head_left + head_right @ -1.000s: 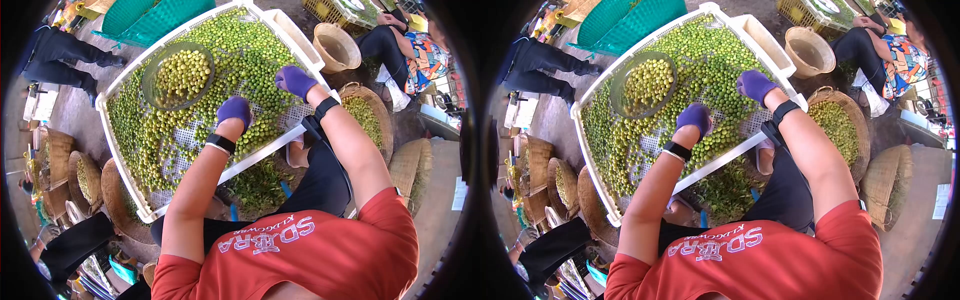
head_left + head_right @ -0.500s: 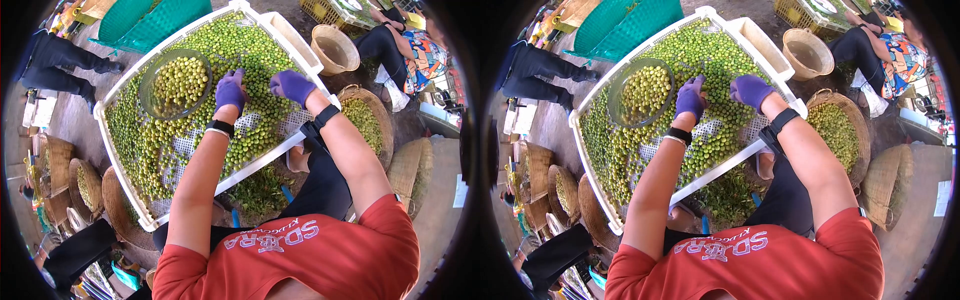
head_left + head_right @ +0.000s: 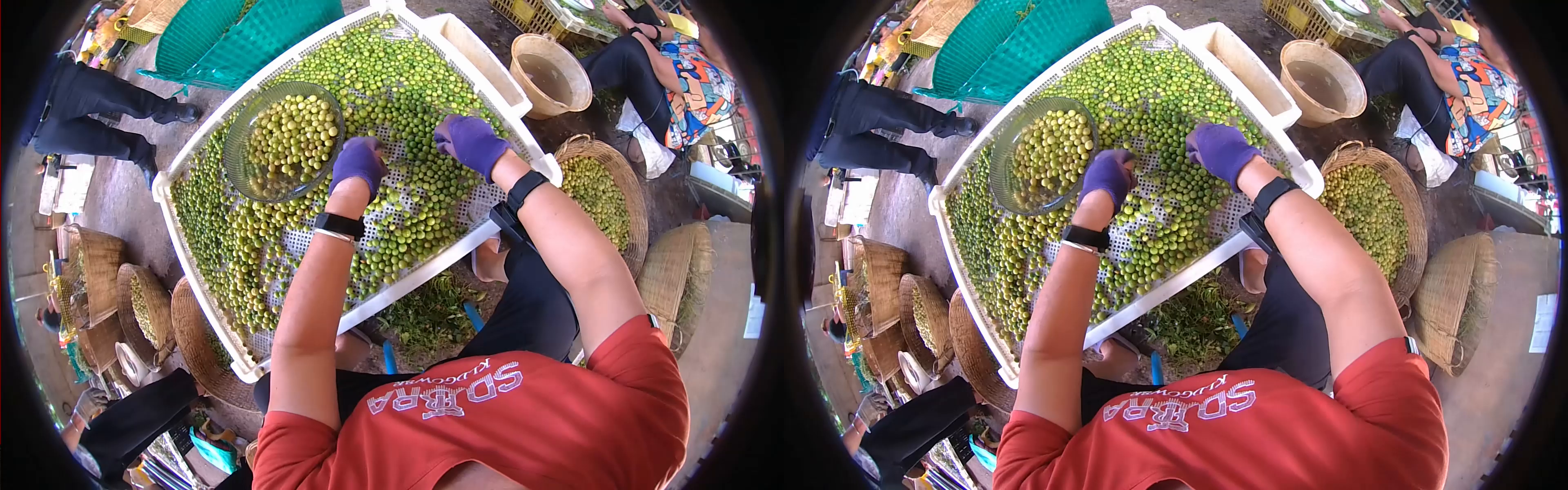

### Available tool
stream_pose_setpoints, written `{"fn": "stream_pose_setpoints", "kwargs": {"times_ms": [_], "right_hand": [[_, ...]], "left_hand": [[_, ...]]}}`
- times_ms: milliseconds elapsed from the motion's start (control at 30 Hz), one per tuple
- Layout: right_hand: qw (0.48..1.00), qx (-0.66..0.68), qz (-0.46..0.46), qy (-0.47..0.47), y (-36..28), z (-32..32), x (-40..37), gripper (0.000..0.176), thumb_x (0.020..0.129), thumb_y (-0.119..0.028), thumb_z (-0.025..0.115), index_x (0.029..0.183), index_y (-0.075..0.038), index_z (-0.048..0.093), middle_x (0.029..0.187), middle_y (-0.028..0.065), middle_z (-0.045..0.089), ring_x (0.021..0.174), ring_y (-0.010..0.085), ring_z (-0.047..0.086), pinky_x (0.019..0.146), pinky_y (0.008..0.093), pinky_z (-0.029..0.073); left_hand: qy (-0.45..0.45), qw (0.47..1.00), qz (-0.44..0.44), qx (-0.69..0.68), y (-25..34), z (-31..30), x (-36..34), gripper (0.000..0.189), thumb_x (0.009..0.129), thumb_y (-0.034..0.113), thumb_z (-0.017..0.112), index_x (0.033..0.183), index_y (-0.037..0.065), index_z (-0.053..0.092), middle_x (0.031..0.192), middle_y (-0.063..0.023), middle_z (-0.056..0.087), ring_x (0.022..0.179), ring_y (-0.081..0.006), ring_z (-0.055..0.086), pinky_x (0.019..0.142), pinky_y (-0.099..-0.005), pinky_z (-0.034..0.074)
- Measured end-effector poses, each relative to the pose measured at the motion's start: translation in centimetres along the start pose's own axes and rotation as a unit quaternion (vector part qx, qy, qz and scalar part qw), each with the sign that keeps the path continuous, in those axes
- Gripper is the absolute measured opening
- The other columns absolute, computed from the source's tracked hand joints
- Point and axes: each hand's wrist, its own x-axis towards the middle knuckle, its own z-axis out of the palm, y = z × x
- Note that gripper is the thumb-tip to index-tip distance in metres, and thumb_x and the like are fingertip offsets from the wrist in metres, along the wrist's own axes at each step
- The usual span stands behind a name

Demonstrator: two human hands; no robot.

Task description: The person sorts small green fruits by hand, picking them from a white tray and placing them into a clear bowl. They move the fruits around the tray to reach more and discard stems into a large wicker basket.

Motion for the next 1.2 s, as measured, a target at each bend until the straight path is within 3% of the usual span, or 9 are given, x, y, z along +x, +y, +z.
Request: {"fn": "stream_pose_setpoints", "kwargs": {"times_ms": [33,133,233,467,567,833,1000,1100,1200], "right_hand": [[1.0,-0.021,0.009,-0.013,-0.5,0.2,0.0,0.015,0.081,-0.023,0.064,0.088,-0.01,0.064,0.092,0.0161,0.064,0.086,0.0344,0.064,0.073,0.0452,0.05],[0.997,-0.07,0.018,-0.019,-1.5,0.5,0.4,0.018,0.079,-0.023,0.066,0.088,-0.007,0.065,0.089,0.0184,0.064,0.084,0.0344,0.065,0.074,0.0456,0.051],[0.991,0.055,0.06,-0.11,-0.7,-1.7,0.7,0.02,0.08,-0.025,0.065,0.086,-0.007,0.066,0.086,0.0185,0.066,0.084,0.0342,0.065,0.075,0.0458,0.05],[0.997,0.056,0.03,0.038,2.7,-2.1,0.8,0.018,0.083,-0.024,0.059,0.088,-0.008,0.066,0.089,0.0174,0.066,0.087,0.0364,0.062,0.077,0.0454,0.049],[0.998,0.047,0.018,0.041,2.2,-1.3,0.5,0.016,0.083,-0.023,0.059,0.088,-0.009,0.065,0.09,0.0168,0.065,0.088,0.0356,0.062,0.076,0.0455,0.049],[0.989,-0.099,-0.077,0.077,-0.1,1.7,1.3,0.011,0.082,-0.017,0.059,0.086,-0.009,0.065,0.091,0.0141,0.064,0.085,0.0328,0.064,0.07,0.044,0.051],[0.982,-0.003,-0.007,-0.19,-1.7,-1.1,2.0,0.019,0.08,-0.023,0.062,0.09,-0.008,0.067,0.092,0.0176,0.067,0.09,0.0355,0.064,0.077,0.0452,0.051],[0.992,0.097,0.075,-0.031,0.2,-2.7,1.8,0.02,0.081,-0.023,0.06,0.091,-0.008,0.068,0.089,0.0189,0.067,0.089,0.0362,0.063,0.078,0.0444,0.049],[0.994,0.039,0.063,0.078,2.3,-2.4,2.1,0.021,0.083,-0.026,0.058,0.091,-0.008,0.066,0.091,0.0177,0.066,0.088,0.0367,0.062,0.078,0.0456,0.048]], "left_hand": [[0.078,0.997,0.021,-0.008,-0.8,0.6,0.0,0.036,0.074,0.011,0.07,0.109,0.011,0.065,0.113,-0.0188,0.061,0.109,-0.0352,0.058,0.091,-0.0413,0.048],[0.1,0.995,-0.011,-0.013,-0.3,1.1,0.2,0.045,0.072,0.005,0.069,0.116,0.012,0.06,0.112,-0.021,0.06,0.105,-0.0368,0.058,0.09,-0.0416,0.049],[0.098,0.995,0.0,-0.009,0.1,1.4,0.6,0.049,0.071,0.003,0.069,0.118,0.013,0.058,0.116,-0.0201,0.058,0.106,-0.0374,0.057,0.09,-0.0428,0.048],[0.126,0.976,0.155,0.085,2.3,2.4,2.1,0.048,0.073,0.009,0.068,0.119,0.017,0.059,0.126,-0.0125,0.056,0.113,-0.0324,0.055,0.093,-0.041,0.047],[0.052,0.983,0.134,0.114,2.0,2.6,1.5,0.041,0.075,0.009,0.064,0.115,0.017,0.062,0.126,-0.0121,0.055,0.112,-0.032,0.056,0.093,-0.0406,0.047],[0.154,0.983,0.096,0.025,0.0,1.1,-3.1,0.028,0.069,0.007,0.068,0.096,0.015,0.07,0.103,-0.015,0.063,0.099,-0.036,0.058,0.088,-0.0413,0.048],[0.024,0.993,0.117,0.007,0.4,3.3,-6.4,0.031,0.066,0.009,0.073,0.097,0.015,0.07,0.098,-0.0155,0.063,0.094,-0.0347,0.061,0.083,-0.0417,0.05],[-0.011,0.993,0.116,0.033,1.3,3.7,-7.4,0.032,0.068,0.008,0.072,0.1,0.013,0.069,0.101,-0.0168,0.063,0.096,-0.0358,0.061,0.083,-0.0423,0.05],[-0.04,0.994,0.08,0.058,2.1,3.5,-7.5,0.025,0.075,0.015,0.068,0.099,0.012,0.066,0.103,-0.0154,0.063,0.099,-0.0347,0.06,0.084,-0.0432,0.05]]}}
